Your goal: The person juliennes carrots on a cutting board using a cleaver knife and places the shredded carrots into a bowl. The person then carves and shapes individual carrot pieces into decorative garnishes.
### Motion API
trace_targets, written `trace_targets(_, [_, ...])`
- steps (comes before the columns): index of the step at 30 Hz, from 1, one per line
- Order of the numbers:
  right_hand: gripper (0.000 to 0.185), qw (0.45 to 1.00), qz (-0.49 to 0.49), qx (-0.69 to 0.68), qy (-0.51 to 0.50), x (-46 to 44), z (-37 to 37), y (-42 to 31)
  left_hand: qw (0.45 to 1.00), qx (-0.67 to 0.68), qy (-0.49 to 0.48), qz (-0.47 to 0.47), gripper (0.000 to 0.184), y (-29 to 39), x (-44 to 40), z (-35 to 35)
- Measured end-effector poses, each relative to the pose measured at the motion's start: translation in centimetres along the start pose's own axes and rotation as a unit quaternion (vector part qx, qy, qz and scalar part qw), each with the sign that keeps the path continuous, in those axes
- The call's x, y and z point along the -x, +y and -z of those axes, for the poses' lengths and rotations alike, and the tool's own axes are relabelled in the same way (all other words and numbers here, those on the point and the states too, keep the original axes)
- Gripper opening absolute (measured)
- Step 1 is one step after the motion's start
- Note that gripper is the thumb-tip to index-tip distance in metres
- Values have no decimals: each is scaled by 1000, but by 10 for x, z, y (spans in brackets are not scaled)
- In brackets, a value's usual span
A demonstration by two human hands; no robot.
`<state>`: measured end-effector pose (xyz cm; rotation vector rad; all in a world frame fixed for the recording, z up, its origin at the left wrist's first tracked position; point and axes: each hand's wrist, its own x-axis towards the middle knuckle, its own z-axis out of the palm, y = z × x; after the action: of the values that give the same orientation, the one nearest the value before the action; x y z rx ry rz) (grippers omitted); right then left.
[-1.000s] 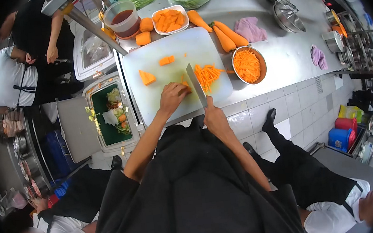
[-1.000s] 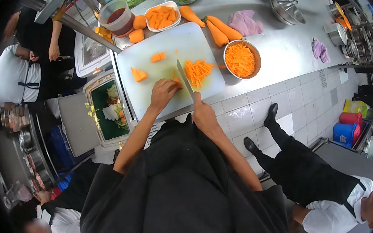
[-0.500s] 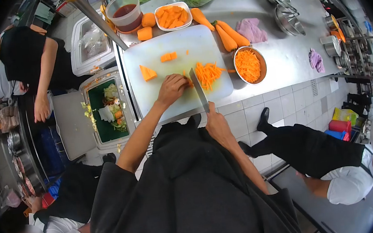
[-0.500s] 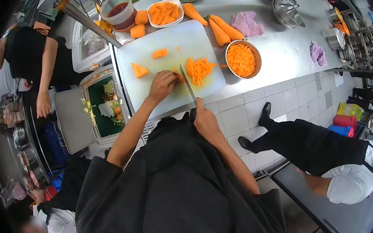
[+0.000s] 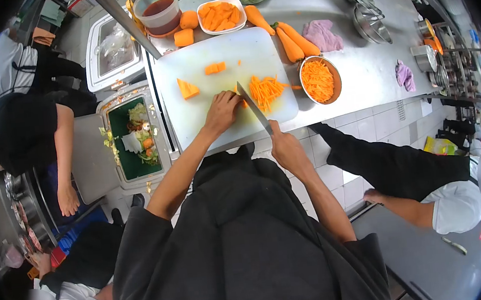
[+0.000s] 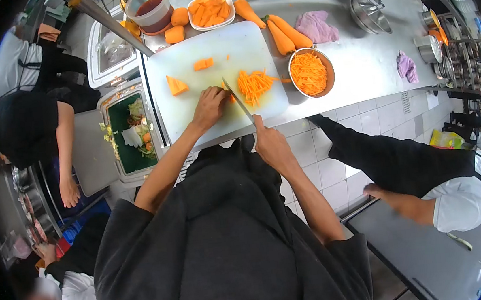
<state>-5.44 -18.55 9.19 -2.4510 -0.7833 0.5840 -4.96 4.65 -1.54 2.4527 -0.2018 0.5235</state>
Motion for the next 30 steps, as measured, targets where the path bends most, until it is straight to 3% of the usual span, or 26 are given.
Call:
trace_targets(17, [32, 1000, 21, 20, -11, -13, -9, 12, 999, 9, 26, 19, 13, 2, 2, 1])
trace_targets(22, [35, 994, 68, 81, 1, -17, -9, 20, 999, -8, 10, 30, 21, 7, 4, 6])
trace_targets(24, [33, 999, 14, 26, -17, -13, -8, 11, 1000, -10, 5, 29, 21, 3, 0, 7])
trace_targets(25, [31, 999, 46, 2, 3, -15, -17, 16, 999, -7, -8, 30, 21, 5, 4, 5])
trace_targets(30, [27, 1000, 20, 3, -18, -19, 0, 8, 1000, -10, 7, 26, 25, 2, 6, 2])
